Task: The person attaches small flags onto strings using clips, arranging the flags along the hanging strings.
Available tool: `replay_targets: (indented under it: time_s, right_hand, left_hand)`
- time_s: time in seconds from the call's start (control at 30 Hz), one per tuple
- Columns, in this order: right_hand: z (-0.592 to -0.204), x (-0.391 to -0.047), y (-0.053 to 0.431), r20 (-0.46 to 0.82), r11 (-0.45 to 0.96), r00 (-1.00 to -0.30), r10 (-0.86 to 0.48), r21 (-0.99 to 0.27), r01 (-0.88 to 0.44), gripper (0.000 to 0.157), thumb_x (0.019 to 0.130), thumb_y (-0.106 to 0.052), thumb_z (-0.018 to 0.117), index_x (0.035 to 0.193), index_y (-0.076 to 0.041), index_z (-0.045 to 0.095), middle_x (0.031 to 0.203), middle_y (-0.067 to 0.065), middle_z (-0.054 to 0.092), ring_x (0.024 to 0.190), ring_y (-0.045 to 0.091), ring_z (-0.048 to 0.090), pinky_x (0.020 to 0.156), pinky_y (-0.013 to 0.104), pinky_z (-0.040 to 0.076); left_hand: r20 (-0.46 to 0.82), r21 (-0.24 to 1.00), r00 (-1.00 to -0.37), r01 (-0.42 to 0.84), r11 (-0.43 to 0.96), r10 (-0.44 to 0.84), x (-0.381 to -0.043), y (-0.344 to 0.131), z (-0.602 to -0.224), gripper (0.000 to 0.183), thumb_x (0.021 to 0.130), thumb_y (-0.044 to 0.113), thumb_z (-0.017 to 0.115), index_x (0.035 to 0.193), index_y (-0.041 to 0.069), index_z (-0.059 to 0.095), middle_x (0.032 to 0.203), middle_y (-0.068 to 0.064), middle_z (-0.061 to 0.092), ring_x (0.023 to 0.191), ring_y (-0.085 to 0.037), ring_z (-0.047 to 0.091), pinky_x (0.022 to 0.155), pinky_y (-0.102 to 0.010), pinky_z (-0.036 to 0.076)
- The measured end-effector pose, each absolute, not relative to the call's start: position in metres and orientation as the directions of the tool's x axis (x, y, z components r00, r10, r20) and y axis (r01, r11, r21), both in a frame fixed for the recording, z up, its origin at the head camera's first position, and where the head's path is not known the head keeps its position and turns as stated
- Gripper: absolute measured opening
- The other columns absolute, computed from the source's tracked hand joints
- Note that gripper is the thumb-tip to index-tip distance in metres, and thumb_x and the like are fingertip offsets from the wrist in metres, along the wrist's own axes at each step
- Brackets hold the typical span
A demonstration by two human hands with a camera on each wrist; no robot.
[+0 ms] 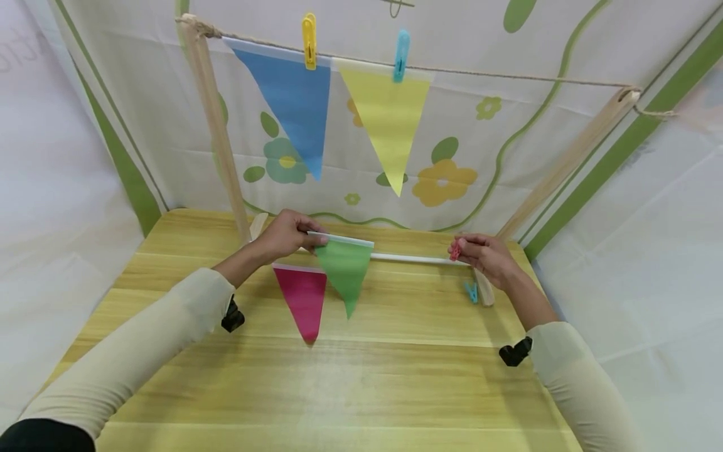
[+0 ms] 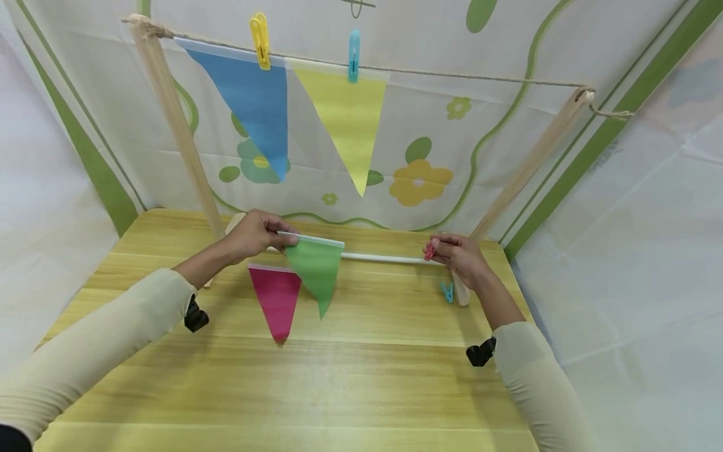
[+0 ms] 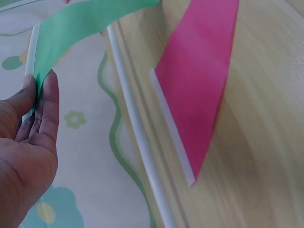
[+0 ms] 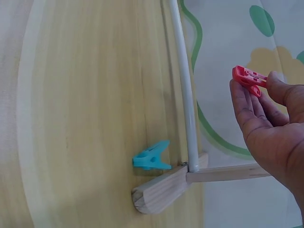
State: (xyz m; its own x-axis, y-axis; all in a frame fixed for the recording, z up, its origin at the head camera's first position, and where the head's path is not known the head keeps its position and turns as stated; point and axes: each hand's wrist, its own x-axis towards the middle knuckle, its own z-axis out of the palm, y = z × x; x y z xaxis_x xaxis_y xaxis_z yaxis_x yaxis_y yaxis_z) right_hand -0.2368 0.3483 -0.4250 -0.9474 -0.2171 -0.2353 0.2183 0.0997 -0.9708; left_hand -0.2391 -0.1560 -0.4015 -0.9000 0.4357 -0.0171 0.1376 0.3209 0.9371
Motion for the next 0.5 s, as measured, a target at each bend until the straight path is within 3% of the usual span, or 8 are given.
replay_targets:
  time_s: [0.2,0.5]
  right_hand:
    - [-0.416,-0.238,0.345,-0.236,0.165,-0.948,-0.213,-0.965,0.203,0.059,0.117,-0.027,0.065,0.161,0.007,0.047,0.127,0.000,0.079,0.118,0.010,0.080,0.109,0.025,0.065]
    - [-0.404,-0.240,0.340,-0.224,0.175,-0.952,-0.210,-0.966,0.189,0.053,0.118,-0.024,0.063,0.158,0.008,0.049,0.120,-0.008,0.080,0.115,0.006,0.080,0.106,0.020,0.065]
  left_hand:
    - [0.004,0.953,-0.898,0.137,0.271,0.440,-0.240,-0.152,-0.392,0.023,0.107,0.006,0.079,0.126,-0.006,0.081,0.100,-0.015,0.087,0.082,-0.016,0.084,0.085,-0.040,0.074]
    - [0.027,0.955,-0.896,0.154,0.253,0.443,-0.241,-0.146,-0.380,0.023,0.106,0.009,0.082,0.124,-0.006,0.083,0.099,-0.012,0.087,0.081,-0.015,0.083,0.082,-0.036,0.074]
